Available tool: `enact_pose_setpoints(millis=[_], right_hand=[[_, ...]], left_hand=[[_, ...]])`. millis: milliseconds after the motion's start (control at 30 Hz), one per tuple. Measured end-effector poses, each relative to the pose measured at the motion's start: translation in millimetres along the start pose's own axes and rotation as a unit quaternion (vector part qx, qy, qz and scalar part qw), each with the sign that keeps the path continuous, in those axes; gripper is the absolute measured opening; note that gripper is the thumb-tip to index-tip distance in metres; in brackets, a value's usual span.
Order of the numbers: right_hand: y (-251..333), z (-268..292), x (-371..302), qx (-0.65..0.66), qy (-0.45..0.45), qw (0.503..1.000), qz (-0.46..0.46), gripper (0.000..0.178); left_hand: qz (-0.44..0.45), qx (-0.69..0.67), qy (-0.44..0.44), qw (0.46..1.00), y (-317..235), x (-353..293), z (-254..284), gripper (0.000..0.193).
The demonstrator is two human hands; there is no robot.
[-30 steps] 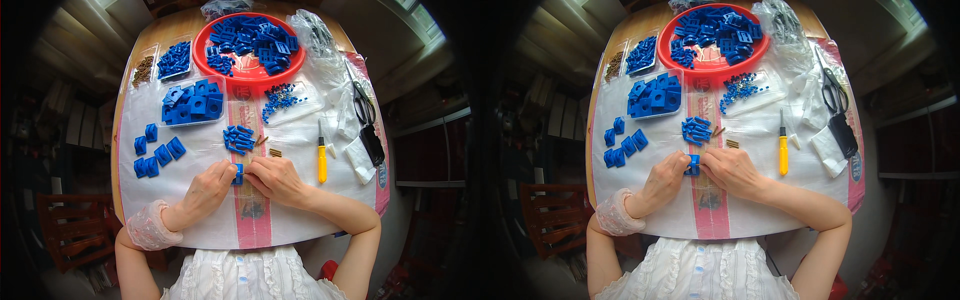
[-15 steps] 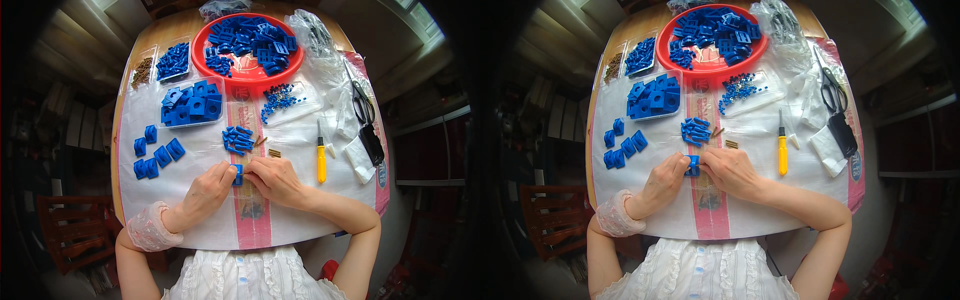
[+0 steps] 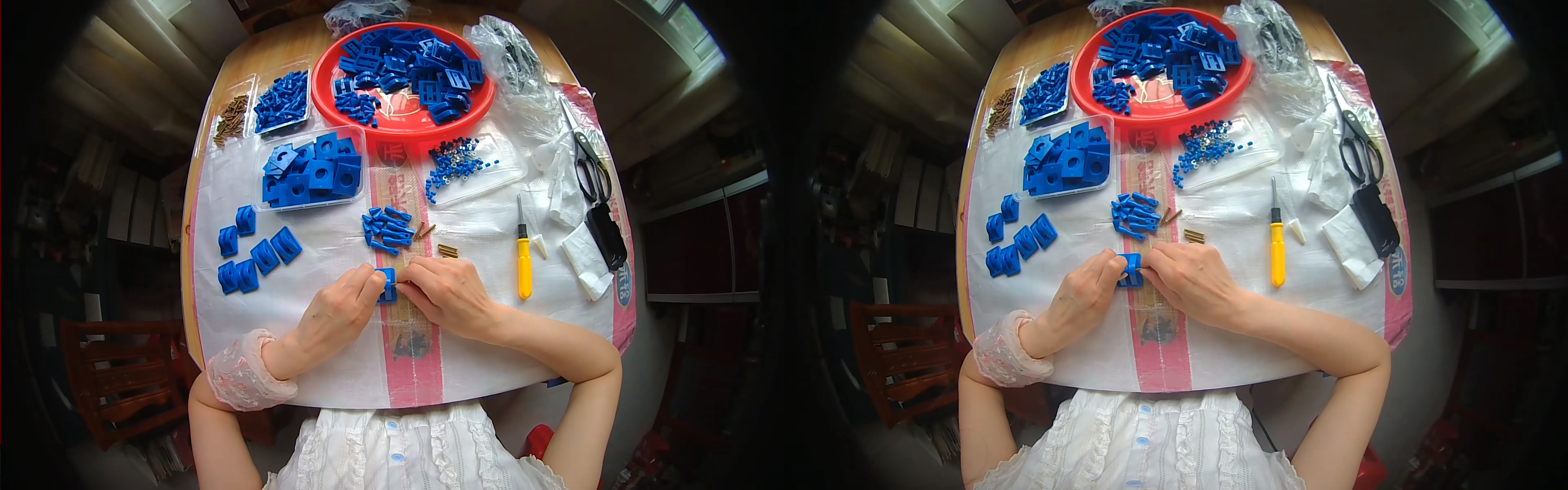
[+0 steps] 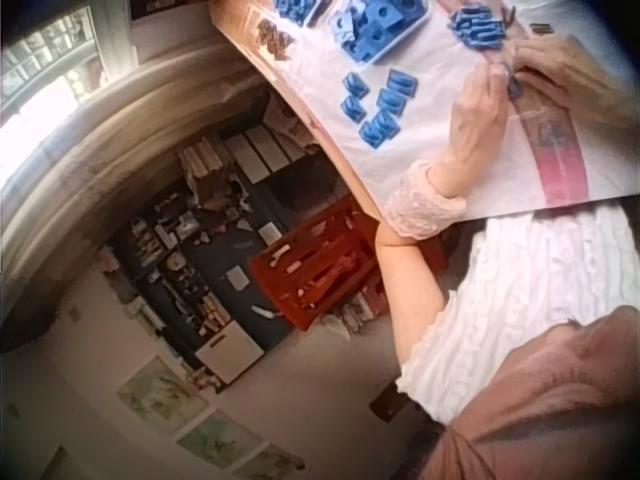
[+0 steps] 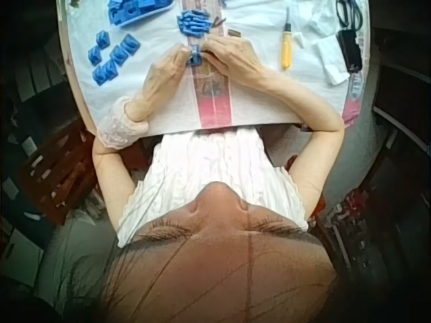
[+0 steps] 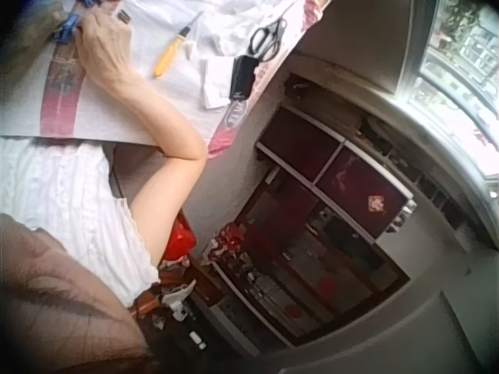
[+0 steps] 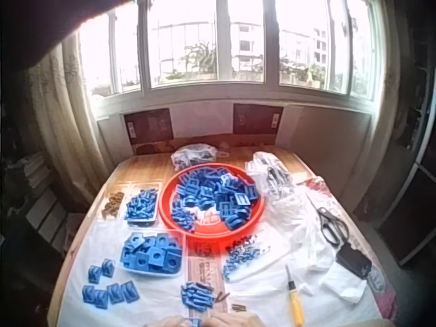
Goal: The recorder is assembling blue plastic fixture components by inserting metal pins and tightening them with a screwdriver.
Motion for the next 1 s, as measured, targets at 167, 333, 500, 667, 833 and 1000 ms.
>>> enact_pose_setpoints(millis=[167, 333, 500, 667, 833, 1000], right_hand=[[3, 0, 1, 0.000, -0.005, 1.000, -0.005, 0.013], [-4, -1, 1, 0.069, -0.003, 0.997, -0.023, 0.013], [-4, -1, 2, 0.071, 0.018, 0.996, -0.057, 0.012], [-2, -2, -1, 0.048, -0.005, 0.997, -0.056, 0.011], [6, 0, 0, -0.010, -0.027, 0.999, -0.018, 0.013], [4, 0, 0, -0.011, -0.019, 1.000, -0.016, 0.014]], left_hand=[[0.003, -0.003, 0.004, 1.000, 1, 0, 0, 0.021], [0.007, -0.005, 0.013, 1.000, 0, 1, 0, 0.022], [0.005, -0.006, 0.016, 1.000, -1, 1, 1, 0.023], [0.001, 0.002, 0.019, 1.000, -2, 2, 2, 0.024], [-0.003, -0.009, 0.019, 1.000, 1, 1, 1, 0.025], [0.006, -0.020, 0.020, 1.000, 3, -1, 0, 0.026]])
Point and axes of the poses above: each hand's wrist, its own x-axis towards the middle knuckle, its own z-axis out of the back of the hand, y = z × x, the point moved 4 cm from there along x, towards the middle knuckle, and after that the axes turned 8 degrees about -x, right-handed, at the moved point
